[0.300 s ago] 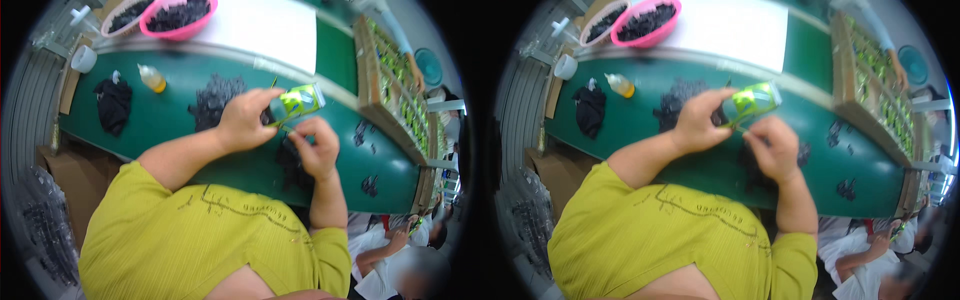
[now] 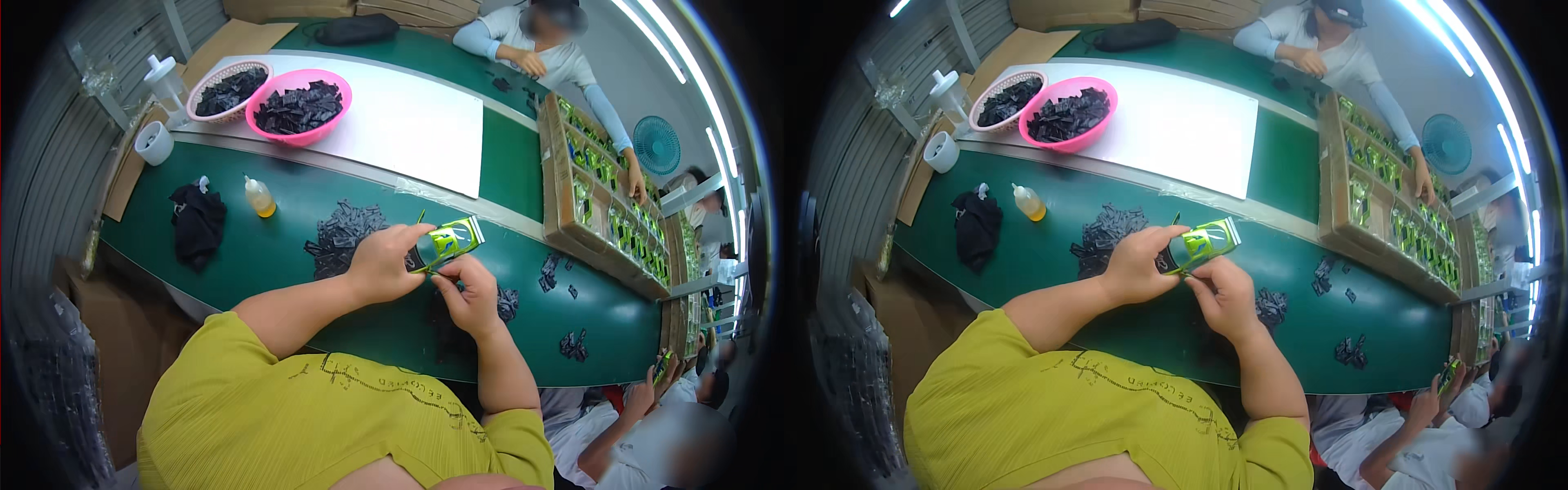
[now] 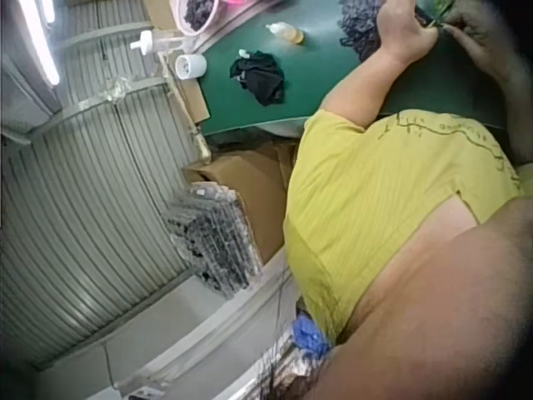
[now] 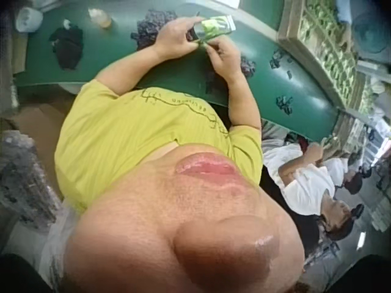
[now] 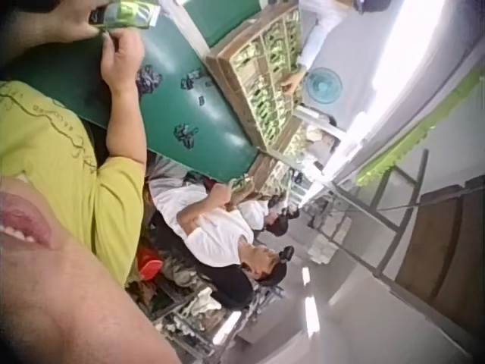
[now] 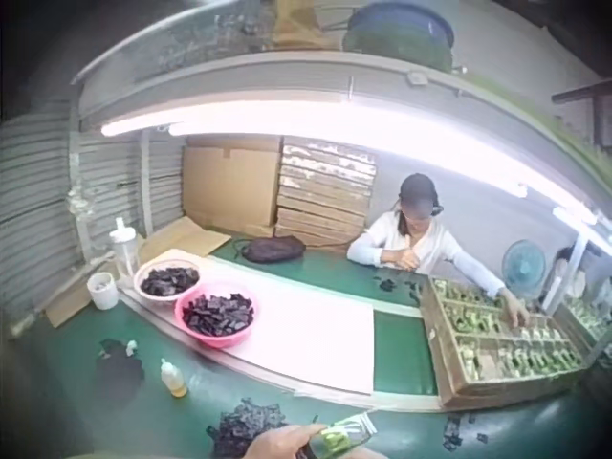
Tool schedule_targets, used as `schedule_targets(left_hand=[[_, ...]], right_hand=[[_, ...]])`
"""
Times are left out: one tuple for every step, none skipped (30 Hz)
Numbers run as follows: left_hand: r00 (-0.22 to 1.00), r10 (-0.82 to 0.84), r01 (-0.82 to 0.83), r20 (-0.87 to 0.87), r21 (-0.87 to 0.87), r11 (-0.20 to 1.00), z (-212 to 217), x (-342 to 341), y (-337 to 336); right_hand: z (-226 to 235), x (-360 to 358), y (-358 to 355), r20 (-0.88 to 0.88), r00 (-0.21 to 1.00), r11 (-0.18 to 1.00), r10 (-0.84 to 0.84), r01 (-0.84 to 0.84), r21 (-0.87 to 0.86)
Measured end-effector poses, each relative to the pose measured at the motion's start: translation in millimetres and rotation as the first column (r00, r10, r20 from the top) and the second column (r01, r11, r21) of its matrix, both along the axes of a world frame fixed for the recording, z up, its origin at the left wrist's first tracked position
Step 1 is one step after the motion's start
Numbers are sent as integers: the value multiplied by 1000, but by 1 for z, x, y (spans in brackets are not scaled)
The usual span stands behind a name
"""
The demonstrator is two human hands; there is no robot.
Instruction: Assemble plastic toy car shells and attach small components at a manufacturing workbench.
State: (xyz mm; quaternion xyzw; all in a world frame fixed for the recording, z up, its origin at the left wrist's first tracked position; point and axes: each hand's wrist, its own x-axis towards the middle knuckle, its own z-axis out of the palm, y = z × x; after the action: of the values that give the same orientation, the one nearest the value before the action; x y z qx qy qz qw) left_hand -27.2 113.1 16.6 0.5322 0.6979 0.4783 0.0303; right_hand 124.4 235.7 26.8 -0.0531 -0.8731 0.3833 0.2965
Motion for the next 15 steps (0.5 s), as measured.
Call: schedule_targets(left_hand=[[1000, 3, -3, -1, -22, 1000, 0, 2, -2], [1000, 7, -7, -2, -45, 999, 0, 3, -3], [1000, -6, 7, 25, -34, 999, 0, 3, -1], [1000, 4, -3, 17, -30, 1000, -2, 3, 0], [1000, 7, -7, 14, -32, 999, -4, 4, 0], [1000, 11, -10, 12, -33, 999, -5, 3, 0], [1000, 16, -15, 26, -52, 999, -3, 4, 1], [999, 22, -20, 24, -48, 999, -3, 4, 1], [1000, 13, -13, 11, -62, 998, -4, 5, 2], [1000, 2, -3, -3, -77, 997, -4, 5, 1], [1000, 5, -6, -3, -73, 997, -4, 6, 1], [1000, -7, 6, -18, -64, 998, -3, 6, 0], [999, -20, 18, -33, -54, 998, -4, 6, 0], [999, -18, 16, -34, -51, 999, -4, 7, 0], [999, -18, 17, -34, -44, 999, -5, 7, 1]], right_hand=[[-1, 0, 1, -5, 1000, 1000, 7, -7, -1], [-2, -1, 4, -25, 1000, 998, 14, -13, 56], [-2, -1, 4, -46, 999, 994, 22, -17, 112], [-1, -2, 3, -53, 998, 993, 32, -26, 116], [0, -1, 0, -47, 999, 996, 3, 1, 92], [0, -2, -1, -40, 999, 997, -25, 28, 67], [1, -3, -3, -38, 998, 996, -49, 52, 67], [1, -5, -4, -40, 998, 996, -44, 47, 71], [-1, -6, -3, -63, 997, 989, -33, 42, 139], [-2, -6, -3, -85, 996, 978, -23, 40, 205], [-2, -5, -3, -86, 996, 977, -20, 38, 209], [-2, -4, -3, -77, 997, 972, -16, 33, 233], [-2, -3, -3, -68, 998, 966, -12, 29, 257], [-2, -2, -2, -68, 998, 965, -10, 27, 260], [-3, -2, -2, -65, 998, 972, -16, 31, 232]])
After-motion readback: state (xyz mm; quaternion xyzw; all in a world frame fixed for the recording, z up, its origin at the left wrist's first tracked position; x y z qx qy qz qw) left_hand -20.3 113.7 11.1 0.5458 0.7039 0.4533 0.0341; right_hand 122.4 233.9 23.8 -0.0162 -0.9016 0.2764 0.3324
